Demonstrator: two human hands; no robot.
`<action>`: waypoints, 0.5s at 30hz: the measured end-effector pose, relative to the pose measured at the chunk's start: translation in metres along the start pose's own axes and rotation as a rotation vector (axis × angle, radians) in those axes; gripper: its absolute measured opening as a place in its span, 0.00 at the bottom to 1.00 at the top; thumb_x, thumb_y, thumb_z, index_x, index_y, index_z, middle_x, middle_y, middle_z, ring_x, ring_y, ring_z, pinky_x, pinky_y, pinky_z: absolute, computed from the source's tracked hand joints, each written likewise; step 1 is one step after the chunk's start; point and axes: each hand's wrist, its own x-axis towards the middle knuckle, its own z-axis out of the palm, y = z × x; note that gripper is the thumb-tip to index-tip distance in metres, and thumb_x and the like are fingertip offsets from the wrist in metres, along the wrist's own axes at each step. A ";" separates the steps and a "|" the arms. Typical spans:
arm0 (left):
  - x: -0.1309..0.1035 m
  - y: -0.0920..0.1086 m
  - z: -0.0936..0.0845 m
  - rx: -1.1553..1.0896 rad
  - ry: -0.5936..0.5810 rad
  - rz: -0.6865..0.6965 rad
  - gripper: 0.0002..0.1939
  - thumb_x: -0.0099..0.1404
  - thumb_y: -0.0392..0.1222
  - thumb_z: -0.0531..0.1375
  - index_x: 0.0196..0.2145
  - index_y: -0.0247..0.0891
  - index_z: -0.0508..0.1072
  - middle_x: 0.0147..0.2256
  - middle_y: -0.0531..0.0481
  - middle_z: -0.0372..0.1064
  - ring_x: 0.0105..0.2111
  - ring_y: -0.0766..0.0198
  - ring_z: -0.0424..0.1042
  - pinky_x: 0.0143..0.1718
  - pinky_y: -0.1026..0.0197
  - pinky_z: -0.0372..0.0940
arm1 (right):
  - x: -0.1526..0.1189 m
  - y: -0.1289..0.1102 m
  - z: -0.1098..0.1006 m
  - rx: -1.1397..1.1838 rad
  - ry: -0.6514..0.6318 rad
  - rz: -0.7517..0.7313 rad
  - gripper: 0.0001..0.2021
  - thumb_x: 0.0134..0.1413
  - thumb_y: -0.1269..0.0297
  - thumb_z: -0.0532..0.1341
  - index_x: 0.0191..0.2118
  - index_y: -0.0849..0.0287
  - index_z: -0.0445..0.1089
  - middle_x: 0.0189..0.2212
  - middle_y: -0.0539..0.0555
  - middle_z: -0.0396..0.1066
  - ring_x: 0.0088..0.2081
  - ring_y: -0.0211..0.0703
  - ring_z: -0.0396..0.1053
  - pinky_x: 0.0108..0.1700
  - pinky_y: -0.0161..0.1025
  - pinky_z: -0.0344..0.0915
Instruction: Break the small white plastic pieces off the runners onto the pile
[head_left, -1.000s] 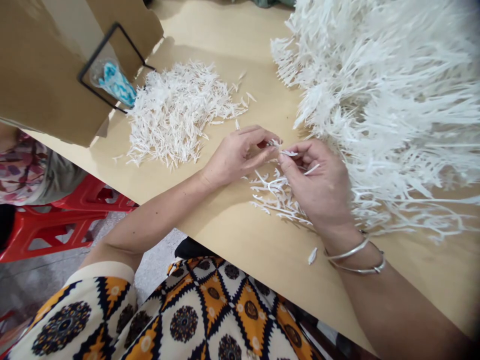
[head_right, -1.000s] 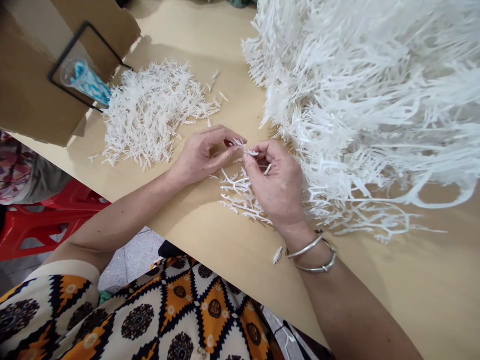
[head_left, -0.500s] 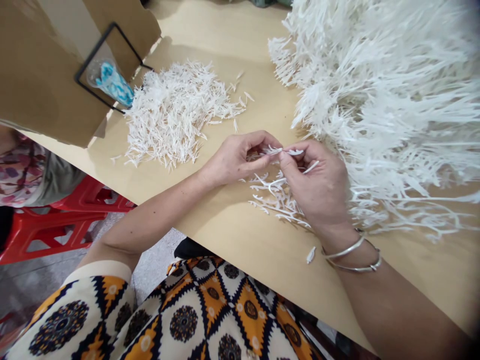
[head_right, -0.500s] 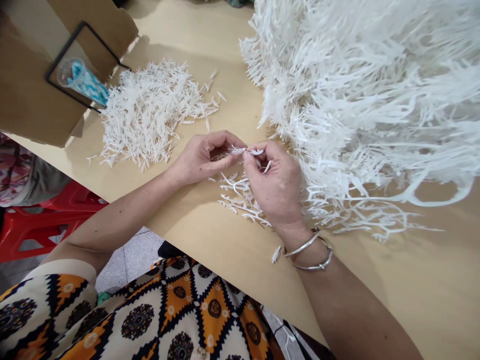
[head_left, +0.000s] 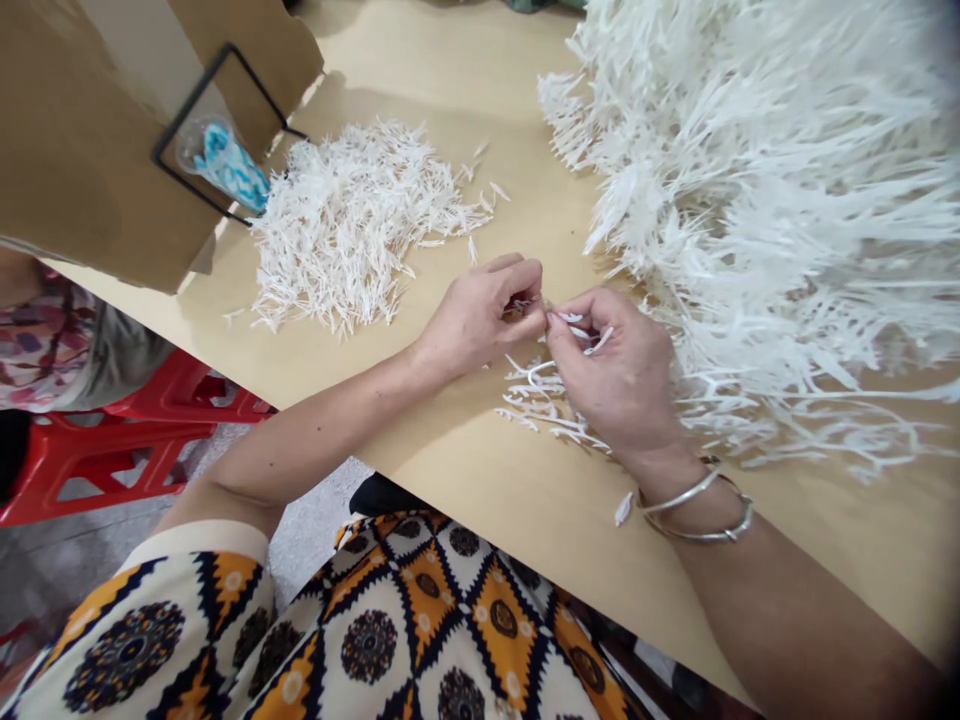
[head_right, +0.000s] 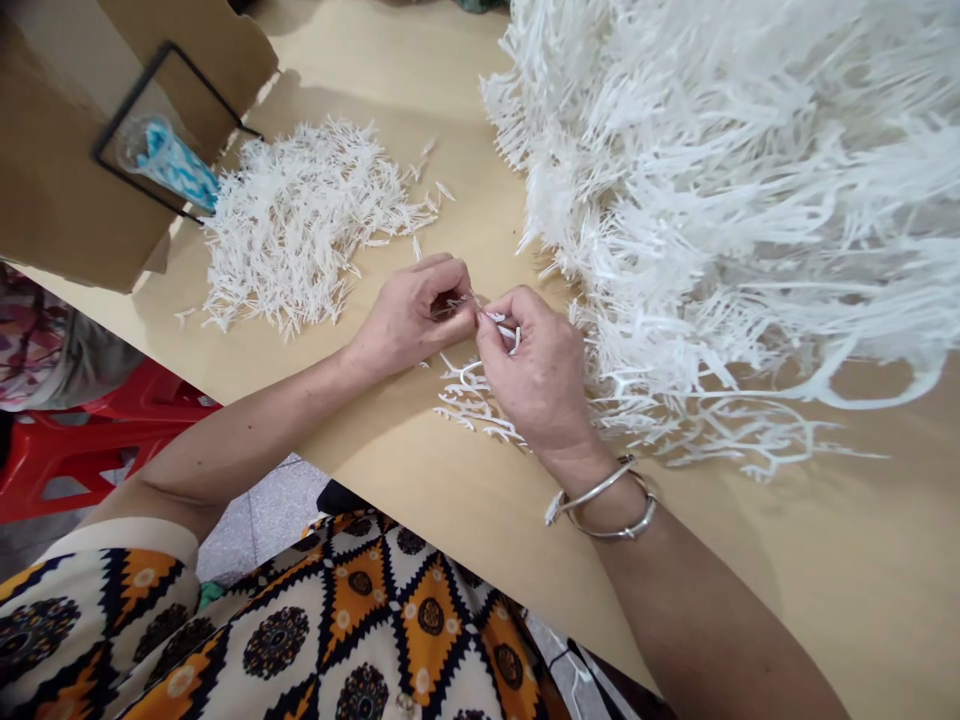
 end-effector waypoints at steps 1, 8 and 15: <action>0.001 -0.002 0.001 0.021 0.024 -0.022 0.11 0.64 0.29 0.62 0.28 0.40 0.65 0.30 0.54 0.68 0.29 0.68 0.66 0.33 0.63 0.63 | -0.002 -0.002 0.000 -0.007 -0.006 -0.012 0.05 0.58 0.69 0.65 0.32 0.53 0.70 0.25 0.48 0.73 0.26 0.40 0.67 0.32 0.41 0.65; 0.007 -0.039 -0.004 0.093 0.238 -0.162 0.05 0.75 0.39 0.57 0.47 0.44 0.71 0.40 0.49 0.74 0.36 0.65 0.72 0.39 0.59 0.70 | -0.008 -0.007 0.003 0.072 0.017 -0.028 0.06 0.61 0.62 0.66 0.33 0.54 0.71 0.26 0.48 0.72 0.26 0.39 0.67 0.32 0.41 0.64; 0.005 -0.025 -0.016 0.071 0.269 -0.057 0.13 0.75 0.41 0.57 0.55 0.46 0.70 0.56 0.41 0.70 0.48 0.58 0.74 0.48 0.53 0.74 | 0.002 0.010 0.002 0.049 0.123 0.036 0.06 0.59 0.63 0.66 0.32 0.51 0.69 0.28 0.51 0.73 0.29 0.44 0.69 0.35 0.46 0.68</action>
